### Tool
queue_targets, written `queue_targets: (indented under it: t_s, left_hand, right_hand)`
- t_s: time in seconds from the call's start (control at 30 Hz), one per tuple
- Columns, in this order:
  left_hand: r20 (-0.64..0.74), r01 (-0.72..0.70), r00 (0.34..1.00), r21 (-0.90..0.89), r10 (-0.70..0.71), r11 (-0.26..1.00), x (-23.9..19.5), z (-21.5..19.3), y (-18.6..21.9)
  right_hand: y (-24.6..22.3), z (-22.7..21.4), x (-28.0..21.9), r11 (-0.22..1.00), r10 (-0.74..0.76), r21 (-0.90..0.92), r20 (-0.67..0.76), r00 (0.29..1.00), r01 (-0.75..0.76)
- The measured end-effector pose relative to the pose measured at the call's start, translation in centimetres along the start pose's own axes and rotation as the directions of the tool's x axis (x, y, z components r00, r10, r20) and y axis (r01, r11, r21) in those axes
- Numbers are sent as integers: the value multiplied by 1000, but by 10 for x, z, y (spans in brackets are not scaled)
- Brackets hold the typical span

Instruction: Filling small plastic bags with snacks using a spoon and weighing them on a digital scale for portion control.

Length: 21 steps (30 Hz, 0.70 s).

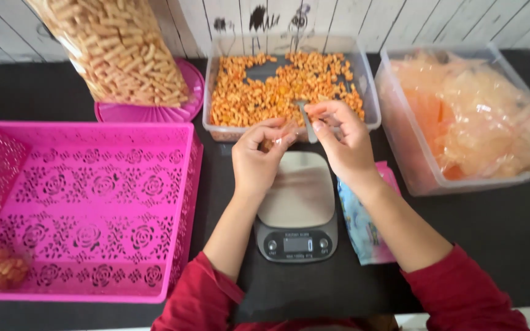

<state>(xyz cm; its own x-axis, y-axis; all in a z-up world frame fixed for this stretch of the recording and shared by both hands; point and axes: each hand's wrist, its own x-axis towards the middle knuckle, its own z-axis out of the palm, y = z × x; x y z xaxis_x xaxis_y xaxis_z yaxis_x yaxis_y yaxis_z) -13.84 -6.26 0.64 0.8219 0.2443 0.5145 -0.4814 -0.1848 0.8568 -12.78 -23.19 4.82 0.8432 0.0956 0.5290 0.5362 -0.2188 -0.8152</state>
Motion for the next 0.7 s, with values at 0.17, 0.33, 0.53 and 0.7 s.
queue_targets:
  t_s: [0.17,0.33,0.53,0.7]
  left_hand:
    - [-14,-38,999,40,38,998,29,9,0]
    - [19,-378,918,341,395,861,61,19,-17]
    - [160,-367,929,297,332,882,95,13,-15]
    - [247,-196,959,217,140,956,110,22,-50]
  right_hand:
    - [-14,-5,40,983,-68,-162,141,988,91]
    - [-17,2,75,911,206,-391,159,966,-131]
    - [7,10,118,930,344,-232,262,902,-287]
    - [-27,11,124,935,334,-224,285,899,-277]
